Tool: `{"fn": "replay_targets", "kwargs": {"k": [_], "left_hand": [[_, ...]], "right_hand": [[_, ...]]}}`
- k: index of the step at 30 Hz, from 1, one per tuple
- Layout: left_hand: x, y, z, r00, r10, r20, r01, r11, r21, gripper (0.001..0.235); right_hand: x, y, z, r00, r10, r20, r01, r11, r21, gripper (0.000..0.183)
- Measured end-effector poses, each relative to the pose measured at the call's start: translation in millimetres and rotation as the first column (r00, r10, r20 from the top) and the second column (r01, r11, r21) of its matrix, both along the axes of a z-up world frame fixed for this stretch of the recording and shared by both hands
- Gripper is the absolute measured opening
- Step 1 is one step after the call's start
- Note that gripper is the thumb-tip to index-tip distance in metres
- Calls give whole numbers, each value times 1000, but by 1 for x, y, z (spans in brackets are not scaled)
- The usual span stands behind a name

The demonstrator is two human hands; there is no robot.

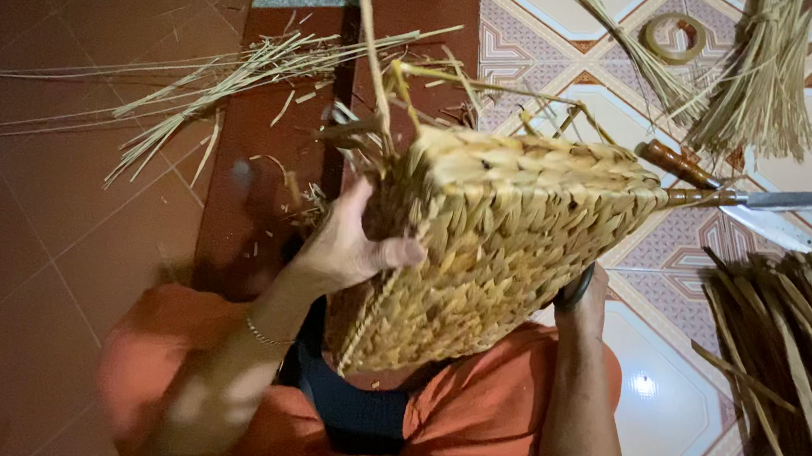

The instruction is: The person trims excess palm fibers from a partially woven basket using scissors, then splits and shaves palm fronds with a knife to prepare weaving material. The person continues weaving the basket sides and shaping the prepared fibers.

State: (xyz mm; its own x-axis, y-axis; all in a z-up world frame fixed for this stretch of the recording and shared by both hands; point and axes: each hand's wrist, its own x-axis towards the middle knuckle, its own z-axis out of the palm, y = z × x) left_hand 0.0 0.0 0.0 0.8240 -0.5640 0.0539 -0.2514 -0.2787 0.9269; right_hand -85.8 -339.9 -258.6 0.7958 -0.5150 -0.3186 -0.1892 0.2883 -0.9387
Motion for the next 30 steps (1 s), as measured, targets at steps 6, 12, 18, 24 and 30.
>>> {"fn": "replay_targets", "kwargs": {"k": [6, 12, 18, 24, 30], "left_hand": [[3, -16, 18, 949, 35, -312, -106, 972, -211, 113], [-1, -23, 11, 977, -17, -210, -76, 903, -423, 101], [1, -15, -1, 947, 71, -314, -211, 875, -437, 100], [2, 9, -23, 931, 148, -334, -302, 827, -474, 112], [1, 27, -39, 938, 204, -282, -315, 842, -438, 125]], "right_hand": [[-44, 16, 72, 927, -185, 327, 239, 962, -133, 22], [-156, 37, 126, 899, -105, 424, 149, 986, -71, 43], [-186, 51, 156, 831, 505, 234, -410, 839, -357, 70], [-159, 67, 165, 775, 601, 196, -521, 783, -339, 66], [-148, 71, 160, 737, 656, 164, -586, 740, -331, 65]]}}
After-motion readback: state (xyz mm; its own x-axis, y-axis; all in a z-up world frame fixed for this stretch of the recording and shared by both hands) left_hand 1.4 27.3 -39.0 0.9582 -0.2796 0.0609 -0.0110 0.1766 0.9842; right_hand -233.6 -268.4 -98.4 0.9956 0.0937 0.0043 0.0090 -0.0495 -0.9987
